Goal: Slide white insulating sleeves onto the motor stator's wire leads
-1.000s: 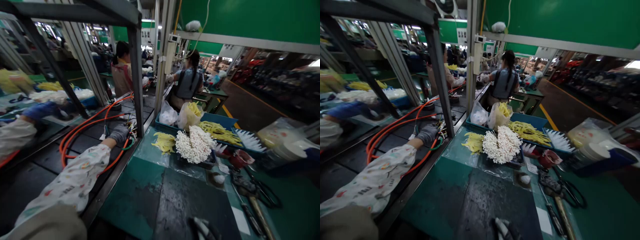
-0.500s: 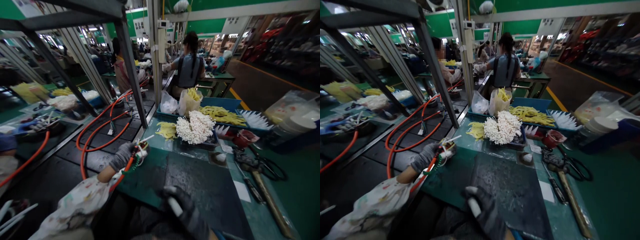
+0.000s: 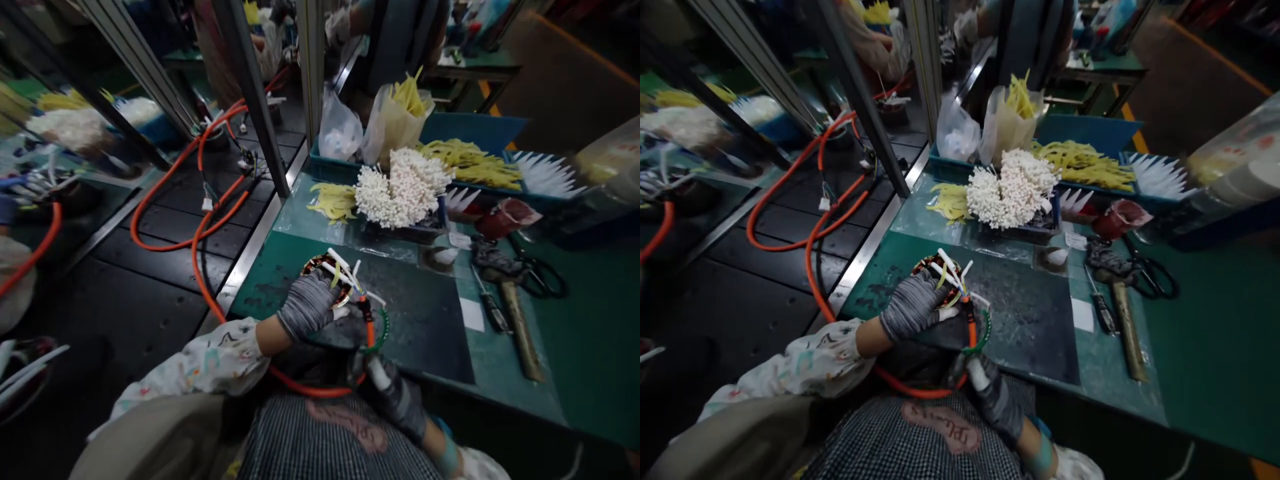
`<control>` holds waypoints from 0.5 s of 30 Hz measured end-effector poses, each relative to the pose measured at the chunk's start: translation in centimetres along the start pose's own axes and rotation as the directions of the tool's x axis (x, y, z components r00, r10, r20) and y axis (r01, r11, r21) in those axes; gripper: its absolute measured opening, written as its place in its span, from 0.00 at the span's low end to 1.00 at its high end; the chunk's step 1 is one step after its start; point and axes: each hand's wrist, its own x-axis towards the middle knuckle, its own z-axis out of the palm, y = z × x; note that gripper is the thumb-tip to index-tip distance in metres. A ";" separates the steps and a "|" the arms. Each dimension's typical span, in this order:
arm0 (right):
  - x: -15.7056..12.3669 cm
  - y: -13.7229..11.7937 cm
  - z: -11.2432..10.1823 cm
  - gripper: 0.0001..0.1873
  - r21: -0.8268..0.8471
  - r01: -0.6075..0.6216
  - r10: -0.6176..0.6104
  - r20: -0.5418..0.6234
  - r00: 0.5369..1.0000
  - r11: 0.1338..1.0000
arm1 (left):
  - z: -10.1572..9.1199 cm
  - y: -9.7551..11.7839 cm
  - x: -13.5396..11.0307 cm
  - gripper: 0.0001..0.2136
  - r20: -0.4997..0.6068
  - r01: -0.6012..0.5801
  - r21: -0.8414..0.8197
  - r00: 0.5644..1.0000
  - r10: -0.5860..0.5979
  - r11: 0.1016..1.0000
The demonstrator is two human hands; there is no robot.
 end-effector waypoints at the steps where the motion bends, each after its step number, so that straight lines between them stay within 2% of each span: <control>1: -0.4 0.2 -1.5 0.31 0.060 -0.096 0.097 -0.013 0.995 0.994 | 0.0 0.2 -0.1 0.27 -0.009 -0.014 0.004 1.000 0.014 1.000; 4: -0.3 1.5 -5.9 0.30 0.183 -0.371 0.382 -0.032 0.923 0.911 | -0.3 0.4 -1.0 0.25 -0.055 -0.065 0.003 0.996 0.065 0.998; 6: 0.5 3.0 -8.1 0.26 0.076 -0.400 0.407 -0.147 0.902 0.914 | -0.7 0.0 -2.0 0.21 -0.108 -0.102 0.008 0.989 0.102 0.995; 9: 1.5 4.9 -9.1 0.21 -0.152 -0.371 0.294 -0.377 0.878 0.916 | -1.3 -1.6 -3.5 0.19 -0.229 -0.150 0.006 0.962 0.147 0.989; 12: 2.0 5.1 -7.8 0.20 -0.262 -0.314 0.155 -0.491 0.858 0.913 | -1.6 -3.7 -4.3 0.22 -0.321 -0.165 -0.049 0.936 0.141 0.985; 13: 2.1 4.8 -7.3 0.22 -0.299 -0.272 0.082 -0.520 0.850 0.915 | -1.6 -4.4 -4.2 0.23 -0.315 -0.192 -0.062 0.935 0.164 0.979; 15: 2.2 4.0 -6.8 0.26 -0.368 -0.160 -0.070 -0.539 0.840 0.916 | -1.4 -5.6 -3.6 0.22 -0.234 -0.265 -0.083 0.942 0.240 0.961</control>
